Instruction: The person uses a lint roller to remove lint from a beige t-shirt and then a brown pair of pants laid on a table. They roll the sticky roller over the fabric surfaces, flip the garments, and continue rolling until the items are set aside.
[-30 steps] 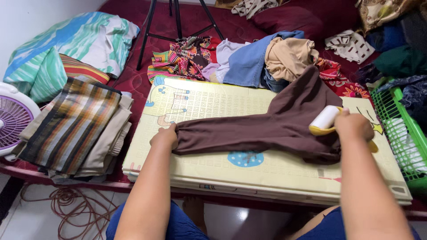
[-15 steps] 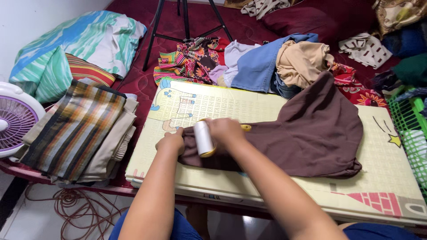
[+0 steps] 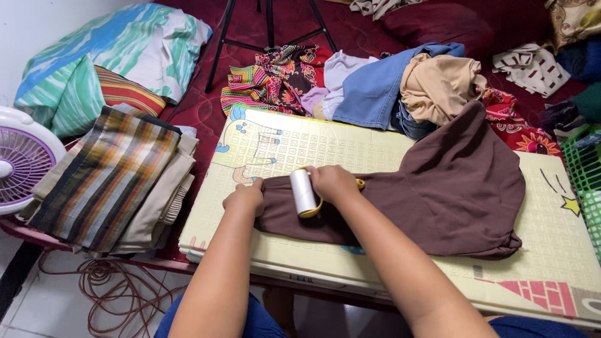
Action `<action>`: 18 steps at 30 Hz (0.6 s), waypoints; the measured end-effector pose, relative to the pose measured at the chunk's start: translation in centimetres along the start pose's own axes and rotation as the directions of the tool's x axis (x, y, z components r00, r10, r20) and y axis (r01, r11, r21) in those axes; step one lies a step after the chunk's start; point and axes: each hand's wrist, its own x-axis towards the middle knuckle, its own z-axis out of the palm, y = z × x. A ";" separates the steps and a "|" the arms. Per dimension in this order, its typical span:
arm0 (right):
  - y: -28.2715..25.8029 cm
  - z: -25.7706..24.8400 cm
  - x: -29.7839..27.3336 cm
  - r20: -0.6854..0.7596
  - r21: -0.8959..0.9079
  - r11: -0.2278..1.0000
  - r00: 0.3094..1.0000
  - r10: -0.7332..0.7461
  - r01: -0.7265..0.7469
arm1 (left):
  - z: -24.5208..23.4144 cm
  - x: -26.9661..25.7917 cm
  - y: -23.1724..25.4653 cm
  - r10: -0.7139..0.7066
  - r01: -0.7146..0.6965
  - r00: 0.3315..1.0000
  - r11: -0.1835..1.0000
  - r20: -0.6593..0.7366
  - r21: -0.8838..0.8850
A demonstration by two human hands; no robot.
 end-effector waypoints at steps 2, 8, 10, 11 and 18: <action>1.7 -0.6 0.2 -0.003 -0.004 1.000 1.000 0.023 -0.023 | 0.0 0.1 -0.1 -0.005 0.005 1.000 1.000 0.003 0.005; 9.3 -3.6 0.5 -0.031 -0.055 0.987 0.988 0.149 -0.151 | 0.2 0.2 -0.6 0.025 -0.025 1.000 1.000 -0.009 0.003; 12.6 -5.3 -0.1 -0.037 -0.045 0.971 0.972 0.232 -0.234 | 0.4 0.3 -0.7 0.031 -0.031 0.999 0.999 -0.013 0.008; 14.3 -6.2 -0.5 -0.044 -0.040 0.960 0.961 0.275 -0.276 | 0.4 0.3 -0.6 0.032 -0.032 0.999 0.999 -0.017 0.008; 25.8 -11.8 -3.3 -0.121 -0.176 0.845 0.863 0.491 -0.506 | 0.7 0.6 -0.6 0.023 -0.023 0.999 1.000 -0.033 0.007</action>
